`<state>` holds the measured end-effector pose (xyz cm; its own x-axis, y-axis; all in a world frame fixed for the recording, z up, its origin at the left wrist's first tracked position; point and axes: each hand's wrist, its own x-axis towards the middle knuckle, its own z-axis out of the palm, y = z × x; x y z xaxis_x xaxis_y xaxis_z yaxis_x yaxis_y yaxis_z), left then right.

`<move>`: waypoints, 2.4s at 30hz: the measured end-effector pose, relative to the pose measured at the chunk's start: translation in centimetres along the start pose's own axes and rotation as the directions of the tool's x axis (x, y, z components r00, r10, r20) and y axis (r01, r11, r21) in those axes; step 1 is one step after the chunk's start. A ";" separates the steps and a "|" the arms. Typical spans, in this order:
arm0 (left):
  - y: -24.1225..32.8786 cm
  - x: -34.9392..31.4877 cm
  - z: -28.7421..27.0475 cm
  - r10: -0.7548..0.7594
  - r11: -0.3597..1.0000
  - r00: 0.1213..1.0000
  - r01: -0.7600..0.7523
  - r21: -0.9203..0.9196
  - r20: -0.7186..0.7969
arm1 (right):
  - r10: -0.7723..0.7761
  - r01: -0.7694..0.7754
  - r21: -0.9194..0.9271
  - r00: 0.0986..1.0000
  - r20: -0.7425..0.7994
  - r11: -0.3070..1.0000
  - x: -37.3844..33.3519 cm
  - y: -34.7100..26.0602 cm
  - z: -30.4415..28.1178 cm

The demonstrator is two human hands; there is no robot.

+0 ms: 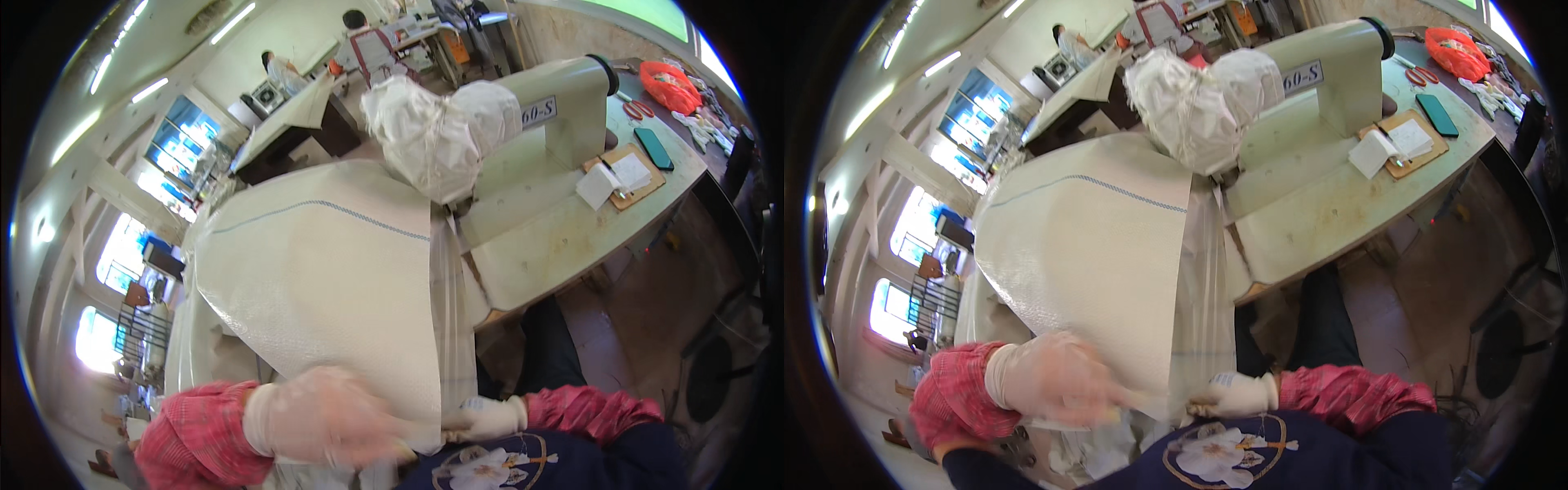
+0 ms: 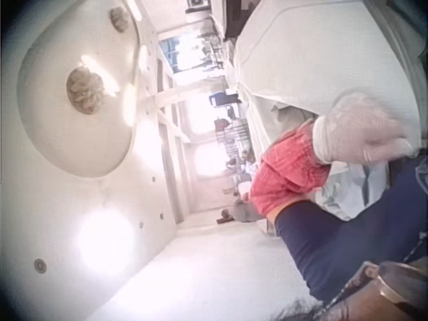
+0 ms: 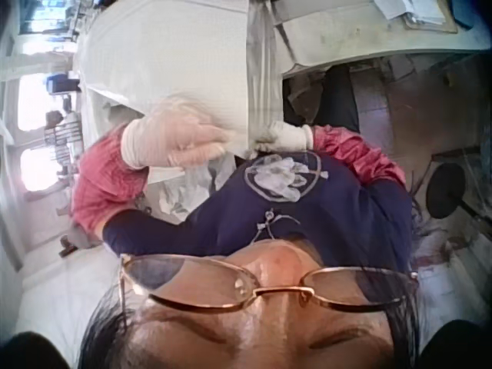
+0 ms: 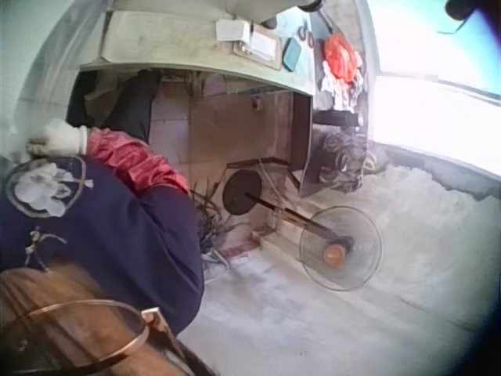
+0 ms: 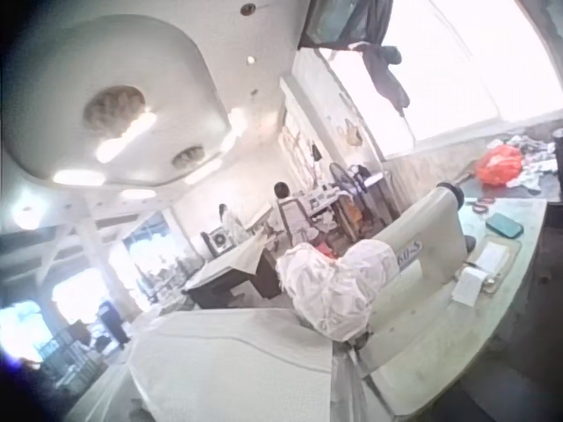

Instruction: The person repeatedly folds large sheets of off-white fabric with blue stitching lines on a sewing table. They align edges, fold the material in half, and stack the folded pieces. The process is repeated continuously throughout the clip.

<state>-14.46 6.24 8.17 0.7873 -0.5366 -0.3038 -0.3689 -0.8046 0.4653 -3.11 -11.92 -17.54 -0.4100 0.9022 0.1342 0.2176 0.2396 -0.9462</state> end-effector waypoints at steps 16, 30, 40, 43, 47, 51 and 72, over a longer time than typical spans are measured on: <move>-17.5 9.3 16.8 -0.259 0.865 0.905 0.373 0.337 -0.337 | 0.777 -0.167 0.808 0.436 -0.454 0.566 -4.0 2.5 -7.2; -16.2 10.8 17.6 -0.009 0.858 0.856 0.272 0.435 -0.517 | 0.187 -0.472 -0.034 0.413 -0.891 0.881 -1.5 4.3 -3.8; -14.8 12.9 18.1 -0.077 0.897 0.927 0.225 0.381 -0.367 | 0.353 -0.809 -0.348 0.537 -0.766 0.474 -2.2 1.4 -3.6; -13.9 13.5 17.6 -0.123 0.887 0.949 0.236 0.397 -0.290 | 0.433 -0.827 -0.414 0.554 -0.711 0.380 -2.0 1.9 -3.4; -13.7 14.5 15.1 0.119 0.882 0.981 -0.033 0.471 -0.155 | 0.449 -0.745 -0.587 0.663 -0.599 0.316 -1.7 2.4 -2.6; -19.9 11.6 10.7 0.133 0.910 0.834 0.111 0.400 -0.535 | 0.483 -0.771 -0.593 0.621 -0.617 0.233 -0.5 2.6 -3.9; 6.6 10.9 1.4 0.366 0.902 0.930 -0.348 0.254 -0.027 | -0.524 0.433 -0.598 0.852 0.025 0.675 5.3 9.4 -5.4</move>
<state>-9.04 -5.27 6.75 0.6103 -0.7870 -0.0899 -0.7324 -0.6039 0.3143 1.50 -2.92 -24.12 -0.4853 0.6339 0.6022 0.4990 0.7664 -0.4046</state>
